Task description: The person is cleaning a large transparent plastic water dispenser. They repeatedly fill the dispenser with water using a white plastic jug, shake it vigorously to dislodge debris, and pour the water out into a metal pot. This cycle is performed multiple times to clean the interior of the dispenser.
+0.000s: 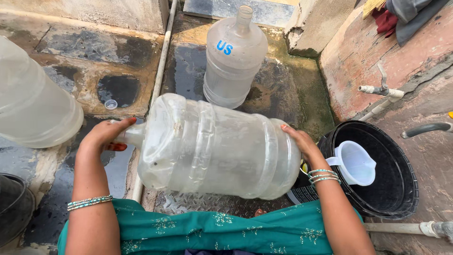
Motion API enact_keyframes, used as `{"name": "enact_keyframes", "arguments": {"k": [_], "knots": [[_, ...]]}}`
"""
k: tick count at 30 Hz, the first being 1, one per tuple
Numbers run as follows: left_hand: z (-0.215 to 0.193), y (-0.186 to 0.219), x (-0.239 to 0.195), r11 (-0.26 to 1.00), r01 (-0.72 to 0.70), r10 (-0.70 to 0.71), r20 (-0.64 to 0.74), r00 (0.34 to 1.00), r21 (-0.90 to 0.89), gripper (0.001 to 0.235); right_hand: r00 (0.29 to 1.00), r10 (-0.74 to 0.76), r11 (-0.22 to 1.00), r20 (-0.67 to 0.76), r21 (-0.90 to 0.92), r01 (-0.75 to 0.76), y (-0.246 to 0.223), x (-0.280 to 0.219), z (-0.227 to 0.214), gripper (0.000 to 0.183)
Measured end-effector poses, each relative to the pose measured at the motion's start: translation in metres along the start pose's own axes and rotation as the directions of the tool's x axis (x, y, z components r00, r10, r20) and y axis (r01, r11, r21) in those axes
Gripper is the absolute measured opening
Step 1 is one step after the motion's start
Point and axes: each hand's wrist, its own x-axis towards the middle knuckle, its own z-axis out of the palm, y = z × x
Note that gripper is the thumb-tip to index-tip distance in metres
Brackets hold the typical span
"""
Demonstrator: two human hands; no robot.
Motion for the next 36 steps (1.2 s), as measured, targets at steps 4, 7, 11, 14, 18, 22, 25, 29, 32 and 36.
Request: {"name": "enact_keyframes", "arguments": {"k": [4,7,11,14,18,22,25,29,32,36], "knots": [[-0.009,-0.006,0.001,0.774,-0.482,0.469,-0.14,0.872,-0.41,0.044,0.804,-0.589,0.772,-0.088,0.233,0.591,-0.044,-0.039,-0.014,0.072],[-0.02,-0.006,0.016,0.219,-0.671,0.733,-0.334,0.593,-0.708,0.025,0.535,-0.824,0.421,-0.187,0.428,0.8,-0.08,-0.082,-0.027,0.084],[-0.015,-0.016,0.046,-0.189,-0.598,0.714,-0.527,0.461,-0.779,0.008,0.543,-0.78,0.241,-0.312,0.651,0.719,-0.087,-0.101,-0.015,0.084],[-0.013,-0.028,0.053,-0.186,-0.653,0.681,-0.576,0.453,-0.734,0.011,0.65,-0.696,0.4,-0.305,0.586,0.704,-0.066,-0.083,0.004,0.081],[0.0,-0.013,0.047,-0.027,-0.648,0.638,-0.512,0.575,-0.762,0.014,0.715,-0.603,0.42,-0.354,0.621,0.662,-0.046,-0.042,-0.001,0.078],[0.025,-0.004,0.033,0.775,-0.334,0.246,-0.23,0.942,-0.537,0.043,0.833,-0.498,0.626,-0.24,0.566,0.537,-0.023,-0.017,-0.024,0.075],[0.019,-0.009,0.029,0.999,-0.046,0.047,0.039,0.998,-0.017,0.078,0.991,-0.123,0.964,-0.053,0.23,0.132,0.0,-0.005,-0.021,0.077],[0.019,-0.006,0.029,0.993,0.026,-0.028,0.017,0.999,0.117,0.081,1.0,0.004,0.999,-0.006,0.036,-0.003,0.0,0.006,-0.013,0.073],[0.022,-0.005,0.009,0.981,-0.18,0.178,-0.022,0.984,-0.076,0.061,0.994,-0.084,0.994,-0.064,0.058,0.088,-0.013,-0.018,-0.019,0.071],[-0.012,0.018,-0.036,0.385,-0.828,0.805,-0.29,0.517,-0.407,0.04,0.694,-0.706,0.584,-0.138,0.442,0.681,-0.062,-0.073,-0.042,0.072]]}}
